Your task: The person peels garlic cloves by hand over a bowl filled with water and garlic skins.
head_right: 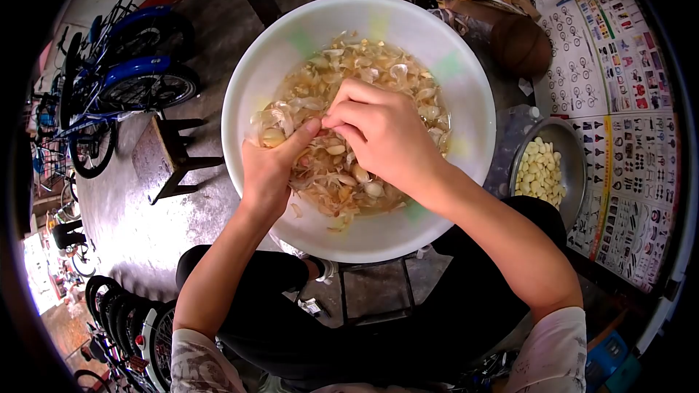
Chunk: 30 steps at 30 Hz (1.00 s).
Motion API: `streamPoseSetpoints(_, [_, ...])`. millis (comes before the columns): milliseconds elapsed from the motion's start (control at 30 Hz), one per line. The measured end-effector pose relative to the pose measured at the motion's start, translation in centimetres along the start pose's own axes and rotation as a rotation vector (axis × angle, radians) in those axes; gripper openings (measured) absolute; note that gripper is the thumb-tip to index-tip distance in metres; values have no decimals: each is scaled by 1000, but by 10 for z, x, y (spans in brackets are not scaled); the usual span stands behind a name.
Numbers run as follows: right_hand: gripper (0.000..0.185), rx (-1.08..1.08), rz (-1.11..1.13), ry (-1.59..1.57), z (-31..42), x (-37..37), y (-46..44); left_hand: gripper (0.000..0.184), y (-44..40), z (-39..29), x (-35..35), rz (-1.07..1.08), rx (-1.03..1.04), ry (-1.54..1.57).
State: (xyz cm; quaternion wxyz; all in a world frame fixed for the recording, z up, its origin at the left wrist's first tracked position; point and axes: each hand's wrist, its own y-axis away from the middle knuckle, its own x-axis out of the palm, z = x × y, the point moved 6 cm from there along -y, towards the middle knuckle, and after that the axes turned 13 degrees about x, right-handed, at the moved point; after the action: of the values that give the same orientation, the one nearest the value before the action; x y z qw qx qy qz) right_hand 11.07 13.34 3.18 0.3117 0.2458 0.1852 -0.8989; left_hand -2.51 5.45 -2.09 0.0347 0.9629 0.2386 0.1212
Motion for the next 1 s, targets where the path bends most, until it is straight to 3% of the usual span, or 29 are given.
streamPoseSetpoints(1000, [13, -21, 12, 40, 3, -2, 3, 19, 5, -13, 3, -21, -10, -233])
